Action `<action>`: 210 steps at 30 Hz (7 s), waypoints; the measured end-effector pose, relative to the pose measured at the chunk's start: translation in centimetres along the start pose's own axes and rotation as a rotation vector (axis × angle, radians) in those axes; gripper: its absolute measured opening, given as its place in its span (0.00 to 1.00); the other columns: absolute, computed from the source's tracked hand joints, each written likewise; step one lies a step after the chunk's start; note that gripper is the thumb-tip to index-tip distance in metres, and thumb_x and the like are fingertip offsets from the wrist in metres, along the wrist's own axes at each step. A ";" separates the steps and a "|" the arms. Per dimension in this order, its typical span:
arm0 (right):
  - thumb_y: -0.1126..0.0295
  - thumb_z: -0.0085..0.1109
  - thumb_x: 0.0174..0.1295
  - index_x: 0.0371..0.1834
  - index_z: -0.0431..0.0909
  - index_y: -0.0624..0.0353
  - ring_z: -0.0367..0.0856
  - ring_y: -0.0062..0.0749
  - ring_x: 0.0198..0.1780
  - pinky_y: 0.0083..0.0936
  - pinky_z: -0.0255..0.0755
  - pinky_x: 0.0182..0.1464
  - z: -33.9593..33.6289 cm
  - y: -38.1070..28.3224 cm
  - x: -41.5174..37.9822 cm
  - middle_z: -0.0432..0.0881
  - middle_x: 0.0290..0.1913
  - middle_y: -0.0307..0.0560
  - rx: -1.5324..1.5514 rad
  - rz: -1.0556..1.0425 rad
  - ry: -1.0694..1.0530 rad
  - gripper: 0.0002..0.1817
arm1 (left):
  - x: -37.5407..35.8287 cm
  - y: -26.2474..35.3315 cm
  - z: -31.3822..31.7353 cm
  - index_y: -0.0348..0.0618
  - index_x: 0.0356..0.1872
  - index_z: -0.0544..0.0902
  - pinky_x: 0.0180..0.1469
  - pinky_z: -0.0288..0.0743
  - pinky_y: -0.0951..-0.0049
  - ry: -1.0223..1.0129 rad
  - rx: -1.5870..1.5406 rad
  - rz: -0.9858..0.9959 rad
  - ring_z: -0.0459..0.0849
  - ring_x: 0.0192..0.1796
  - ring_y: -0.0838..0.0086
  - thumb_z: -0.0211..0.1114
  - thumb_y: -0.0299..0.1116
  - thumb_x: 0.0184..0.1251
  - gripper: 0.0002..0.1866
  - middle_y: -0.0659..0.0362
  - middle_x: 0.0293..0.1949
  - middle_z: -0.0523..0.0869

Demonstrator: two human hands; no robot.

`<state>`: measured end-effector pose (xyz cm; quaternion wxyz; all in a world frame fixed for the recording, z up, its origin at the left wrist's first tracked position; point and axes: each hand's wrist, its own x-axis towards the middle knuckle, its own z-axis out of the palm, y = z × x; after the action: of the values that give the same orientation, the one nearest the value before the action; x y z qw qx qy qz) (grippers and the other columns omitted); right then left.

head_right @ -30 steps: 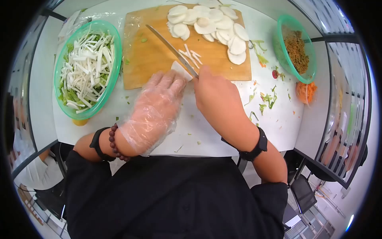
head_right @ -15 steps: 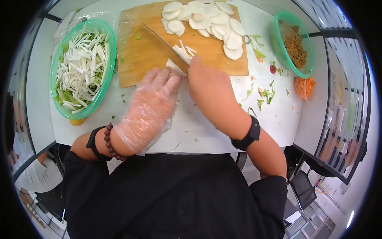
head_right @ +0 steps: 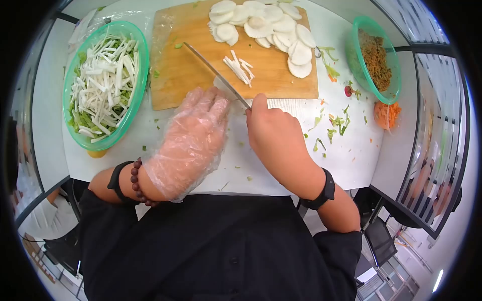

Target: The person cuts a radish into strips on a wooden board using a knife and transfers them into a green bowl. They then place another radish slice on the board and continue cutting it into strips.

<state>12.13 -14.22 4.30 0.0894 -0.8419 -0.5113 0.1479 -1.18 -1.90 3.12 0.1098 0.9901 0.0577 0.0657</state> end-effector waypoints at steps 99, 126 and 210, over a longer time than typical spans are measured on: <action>0.69 0.57 0.71 0.37 0.70 0.68 0.82 0.63 0.28 0.52 0.75 0.30 0.3 -0.3 1.8 0.81 0.25 0.64 0.048 -0.086 0.158 0.11 | -0.8 -0.2 -0.7 0.24 0.60 0.80 0.77 0.58 0.50 -0.186 0.100 0.049 0.70 0.73 0.50 0.64 0.31 0.62 0.26 0.44 0.61 0.75; 0.68 0.55 0.73 0.38 0.71 0.69 0.82 0.65 0.29 0.52 0.77 0.33 0.3 -0.5 1.2 0.81 0.25 0.65 0.099 -0.023 0.065 0.12 | -0.8 0.1 -1.7 0.20 0.66 0.74 0.80 0.54 0.52 -0.375 0.187 0.074 0.65 0.77 0.50 0.62 0.33 0.64 0.32 0.39 0.67 0.73; 0.67 0.47 0.79 0.39 0.63 0.65 0.73 0.25 0.16 0.26 0.72 0.19 -0.6 4.1 -5.2 0.75 0.26 0.45 1.151 0.157 -0.259 0.12 | 9.4 1.6 4.6 0.37 0.60 0.77 0.69 0.67 0.52 0.615 -0.144 -0.462 0.73 0.66 0.47 0.55 0.36 0.78 0.17 0.43 0.62 0.77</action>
<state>13.46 -20.71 4.42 0.4573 -0.6682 -0.2919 0.5090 8.90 -3.15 0.14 0.1685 0.8748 0.3045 0.3370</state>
